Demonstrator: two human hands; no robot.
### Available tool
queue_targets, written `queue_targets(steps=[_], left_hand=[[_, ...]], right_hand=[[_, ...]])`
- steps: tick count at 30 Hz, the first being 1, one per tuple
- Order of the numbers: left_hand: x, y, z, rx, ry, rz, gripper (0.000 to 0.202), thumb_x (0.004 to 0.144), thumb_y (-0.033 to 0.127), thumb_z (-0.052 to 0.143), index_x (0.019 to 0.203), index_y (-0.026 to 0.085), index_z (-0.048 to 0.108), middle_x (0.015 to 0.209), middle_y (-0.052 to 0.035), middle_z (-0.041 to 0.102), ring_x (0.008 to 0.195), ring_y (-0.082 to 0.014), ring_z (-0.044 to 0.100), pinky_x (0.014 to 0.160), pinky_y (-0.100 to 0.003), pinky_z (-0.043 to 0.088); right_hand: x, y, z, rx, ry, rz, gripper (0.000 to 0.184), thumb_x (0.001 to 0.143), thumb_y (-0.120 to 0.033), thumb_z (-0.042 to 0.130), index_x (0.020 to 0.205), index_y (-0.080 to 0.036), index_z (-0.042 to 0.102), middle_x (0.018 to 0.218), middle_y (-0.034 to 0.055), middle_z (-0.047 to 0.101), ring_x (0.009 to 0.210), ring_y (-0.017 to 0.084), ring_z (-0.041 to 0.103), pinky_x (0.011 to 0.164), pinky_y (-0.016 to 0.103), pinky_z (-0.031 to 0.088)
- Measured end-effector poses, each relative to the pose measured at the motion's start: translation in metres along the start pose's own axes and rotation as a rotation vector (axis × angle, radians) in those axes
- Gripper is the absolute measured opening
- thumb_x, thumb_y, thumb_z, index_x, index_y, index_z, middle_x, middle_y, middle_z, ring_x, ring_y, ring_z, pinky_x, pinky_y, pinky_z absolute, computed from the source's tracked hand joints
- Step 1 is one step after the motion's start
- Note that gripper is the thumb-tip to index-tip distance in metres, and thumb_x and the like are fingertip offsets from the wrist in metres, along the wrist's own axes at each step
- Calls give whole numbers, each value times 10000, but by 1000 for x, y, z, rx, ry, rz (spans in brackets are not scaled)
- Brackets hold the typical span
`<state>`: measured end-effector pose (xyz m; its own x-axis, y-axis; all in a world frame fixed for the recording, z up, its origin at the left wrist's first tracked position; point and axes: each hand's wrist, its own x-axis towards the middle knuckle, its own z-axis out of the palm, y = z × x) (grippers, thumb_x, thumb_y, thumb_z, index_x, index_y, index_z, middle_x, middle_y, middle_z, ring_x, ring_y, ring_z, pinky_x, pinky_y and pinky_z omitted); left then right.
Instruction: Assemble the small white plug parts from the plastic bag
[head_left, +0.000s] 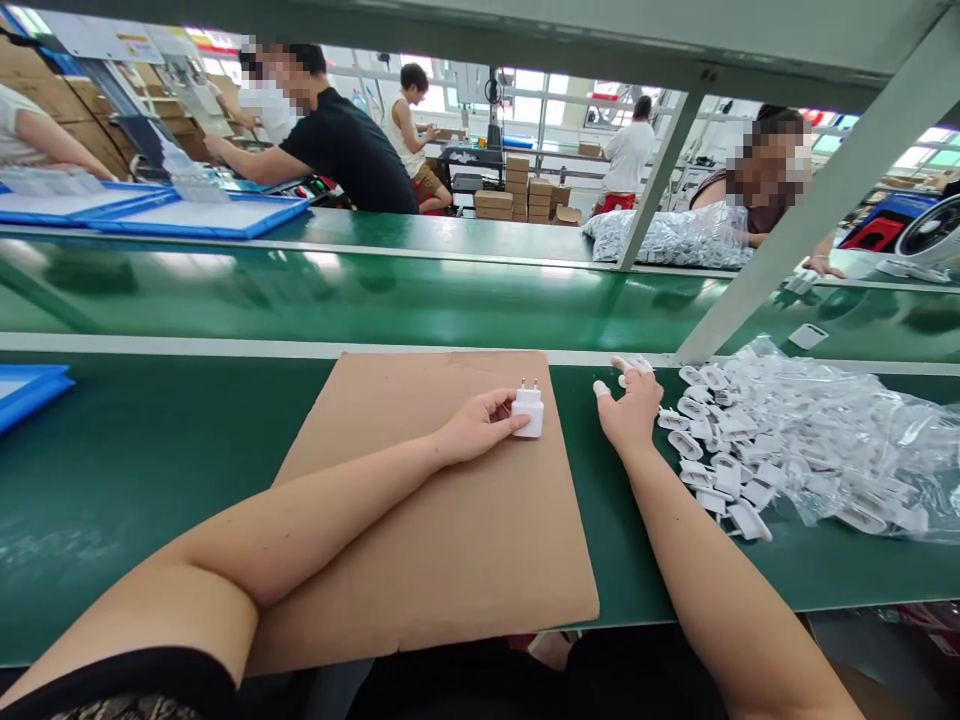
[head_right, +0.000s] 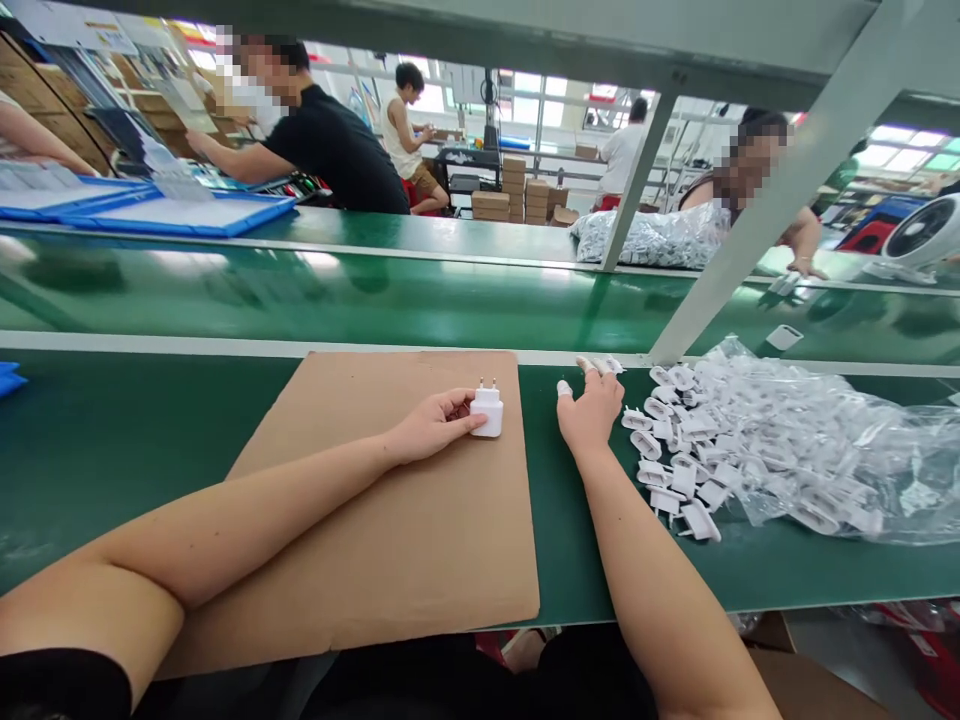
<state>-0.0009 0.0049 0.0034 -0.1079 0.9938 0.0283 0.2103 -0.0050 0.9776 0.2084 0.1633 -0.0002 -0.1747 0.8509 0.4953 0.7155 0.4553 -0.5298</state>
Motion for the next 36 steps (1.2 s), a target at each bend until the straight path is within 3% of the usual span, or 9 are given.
queue_targets(steps=[4, 7, 11, 18, 23, 25, 28, 31, 36], left_hand=[[-2, 5, 5, -98, 5, -35, 601, 804, 549, 765, 1268, 188, 645, 1124, -89, 706, 998, -230, 649, 904, -364, 510], [7, 13, -2, -100, -13, -141, 590, 765, 583, 786, 1173, 169, 683, 992, -86, 720, 805, -183, 647, 710, -288, 504], [46, 14, -35, 58, 110, -169, 582, 704, 637, 785, 1016, 150, 720, 847, -73, 706, 679, -149, 612, 598, -244, 448], [120, 0, -111, 463, 633, -126, 560, 702, 474, 717, 1151, 153, 626, 1119, -136, 694, 1028, -313, 654, 850, -382, 507], [128, -7, -142, 605, 622, -204, 384, 664, 410, 720, 949, 170, 623, 969, -133, 697, 1056, -400, 641, 917, -474, 486], [128, -8, -144, 635, 632, -255, 466, 625, 437, 761, 970, 160, 615, 1021, -163, 683, 1103, -443, 615, 936, -516, 476], [121, -3, -132, 736, 832, -226, 750, 614, 534, 798, 1198, 127, 561, 1332, -243, 540, 1318, -495, 450, 1042, -588, 400], [104, 8, -95, 825, 936, 44, 704, 741, 510, 732, 1302, 137, 530, 1409, -216, 472, 1369, -418, 410, 1122, -566, 345], [77, 17, -11, 638, 489, 398, 458, 852, 403, 661, 1265, 218, 590, 1321, -120, 561, 1223, -292, 532, 1060, -440, 435]], right_hand=[[0, 2, -4, -198, -80, 56, 519, 864, -293, 598, 1359, -137, 579, 1400, 200, 499, 1321, 384, 381, 1095, 532, 328], [-1, -2, -11, -239, -151, 79, 450, 887, -222, 581, 1326, -120, 599, 1333, 205, 516, 1271, 368, 427, 1040, 471, 394], [0, -4, -18, -223, -154, 130, 400, 853, -78, 542, 1229, -140, 662, 1265, 186, 527, 1140, 327, 495, 930, 398, 455], [-4, -4, -22, -81, -112, 81, 401, 849, 21, 453, 1059, -183, 728, 1130, 137, 593, 1081, 277, 522, 882, 354, 462], [-7, -6, -23, -4, -65, 36, 368, 810, 13, 516, 1046, -182, 719, 1103, 135, 593, 1077, 286, 539, 885, 370, 483], [-7, -6, -21, 83, -42, 1, 363, 785, 9, 537, 1045, -176, 709, 1088, 132, 584, 1069, 287, 548, 897, 386, 495], [-7, -7, -14, 283, -15, -45, 352, 775, -17, 547, 1045, -183, 700, 1055, 103, 564, 970, 244, 580, 880, 380, 521], [-7, -10, -6, 544, -7, 15, 280, 801, -124, 591, 1054, -181, 696, 1068, 85, 549, 785, 169, 582, 814, 347, 554], [-6, -10, 2, 829, -90, 296, 467, 711, -299, 699, 1158, -167, 665, 1105, 90, 618, 736, 142, 616, 712, 300, 565]])
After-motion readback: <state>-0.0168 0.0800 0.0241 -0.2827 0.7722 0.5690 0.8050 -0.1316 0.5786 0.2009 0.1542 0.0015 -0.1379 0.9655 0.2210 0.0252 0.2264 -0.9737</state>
